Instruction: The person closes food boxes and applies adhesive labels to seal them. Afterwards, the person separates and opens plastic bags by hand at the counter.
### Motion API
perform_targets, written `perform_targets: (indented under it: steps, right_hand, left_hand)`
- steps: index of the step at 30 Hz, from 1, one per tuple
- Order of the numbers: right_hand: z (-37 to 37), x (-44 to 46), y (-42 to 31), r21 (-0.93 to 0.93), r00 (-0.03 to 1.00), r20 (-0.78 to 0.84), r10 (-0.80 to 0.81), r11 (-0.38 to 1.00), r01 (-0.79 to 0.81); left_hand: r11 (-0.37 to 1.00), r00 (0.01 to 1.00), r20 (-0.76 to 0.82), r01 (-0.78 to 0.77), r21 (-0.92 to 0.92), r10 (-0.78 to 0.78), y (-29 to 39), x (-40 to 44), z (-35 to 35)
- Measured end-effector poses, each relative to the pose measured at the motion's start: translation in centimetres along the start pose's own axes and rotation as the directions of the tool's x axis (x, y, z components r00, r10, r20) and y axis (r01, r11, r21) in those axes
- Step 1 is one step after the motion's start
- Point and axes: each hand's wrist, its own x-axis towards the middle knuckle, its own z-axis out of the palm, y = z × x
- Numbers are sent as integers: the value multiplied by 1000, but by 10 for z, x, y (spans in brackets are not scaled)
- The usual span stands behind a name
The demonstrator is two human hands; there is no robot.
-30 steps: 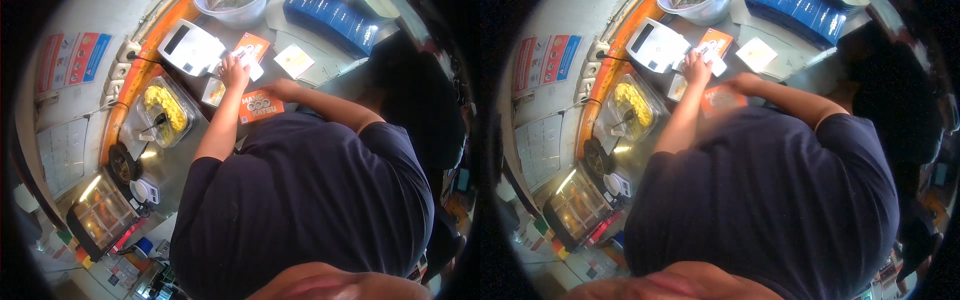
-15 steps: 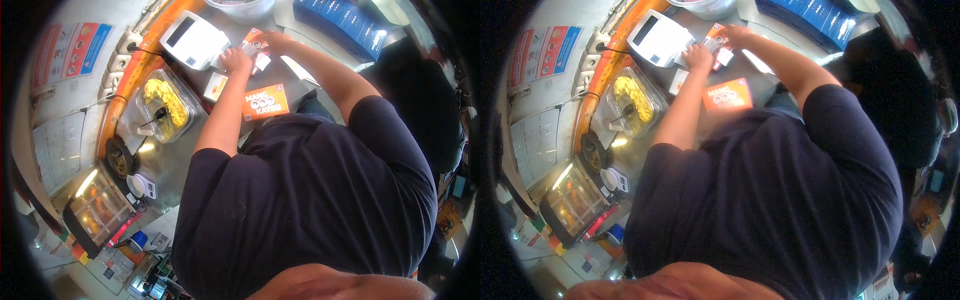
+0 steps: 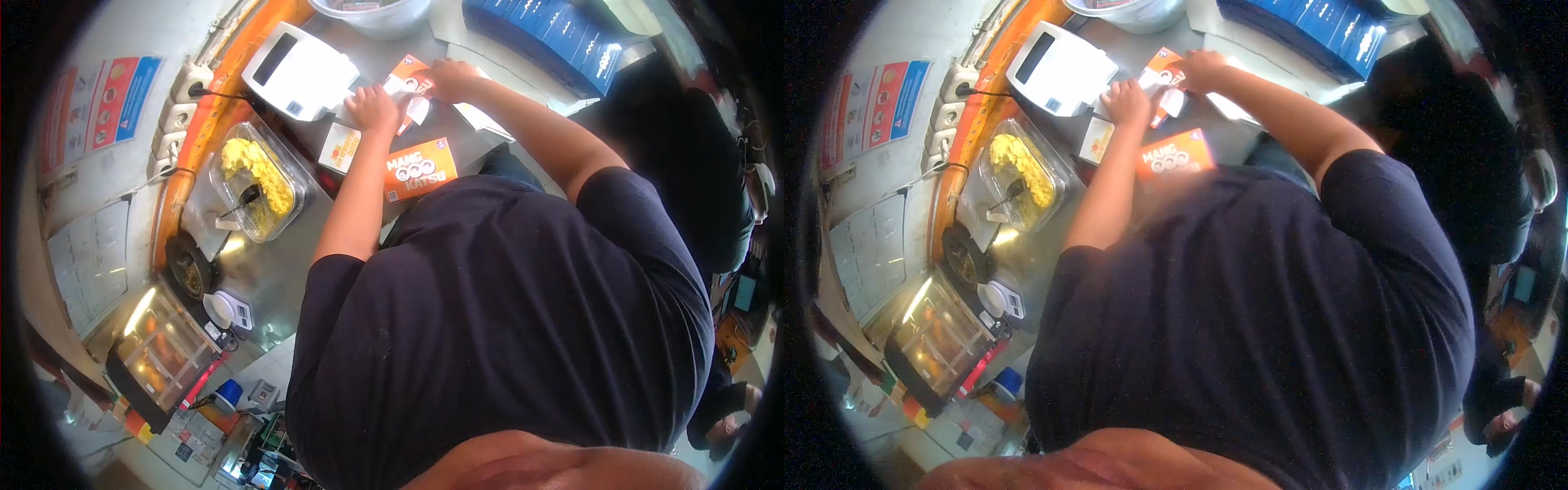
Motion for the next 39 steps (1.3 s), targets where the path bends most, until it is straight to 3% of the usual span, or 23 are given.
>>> perform_targets:
  steps: [3, 9, 12, 16, 18, 19, 21, 22, 23, 24, 27, 30, 31, 34, 39]
  right_hand:
    - [-5, -9, 8, -30, 997, -74, -35, 999, 33]
    - [-25, -69, 44, 85, 915, -362, -178, 971, 222]
    - [-57, -94, 67, 156, 886, -429, -178, 951, 266]
    - [-89, -114, 119, 113, 767, -626, -142, 957, 269]
    - [-113, -133, 151, 219, 805, -591, -49, 951, 219]
    - [-114, -138, 172, 152, 757, -652, -42, 971, 185]
    - [-122, -155, 214, 190, 713, -699, 53, 975, 115]
    - [-126, -166, 242, 198, 676, -729, 107, 978, 59]
    - [-127, -175, 269, 214, 608, -773, 179, 977, -15]
    - [-132, -187, 299, 231, 577, -781, 240, 969, -92]
    - [-138, -212, 390, 508, 423, -707, 567, 823, -253]
    - [-150, -227, 468, 756, 233, -580, 781, 622, -202]
    - [-158, -231, 482, 824, 221, -491, 843, 531, -195]
    - [-139, -208, 557, 851, 303, -435, 848, 497, -171]
    - [-131, -159, 611, 750, 483, -432, 761, 601, -276]
  left_hand:
    - [999, 996, -81, -19, 35, 22, -2, 0, 6]
    - [993, 999, -24, 39, -111, -42, -2, 2, -2]
    - [989, 973, -228, 15, -148, -49, -1, 4, 22]
    - [964, 995, -24, 84, -252, -93, 1, 1, 10]
    - [954, 994, -53, 78, -291, -98, -3, 0, 15]
    - [941, 994, -61, 64, -332, -89, -11, 0, 24]
    - [903, 996, -91, -22, -428, -19, -14, 11, 38]
    - [929, 999, -12, 40, -369, -48, -15, 17, 43]
    - [873, 999, -37, -34, -486, 18, -22, 20, 49]
    - [902, 999, 38, 42, -430, -29, -18, 23, 45]
    - [884, 994, 67, 108, -454, -88, -25, 23, 52]
    - [873, 987, 92, 156, -462, -128, -33, 20, 63]
    - [877, 990, 74, 141, -460, -120, -33, 18, 65]
    - [864, 989, 59, 147, -481, -135, -20, 10, 52]
    - [881, 980, 118, 196, -430, -160, 5, 4, 24]
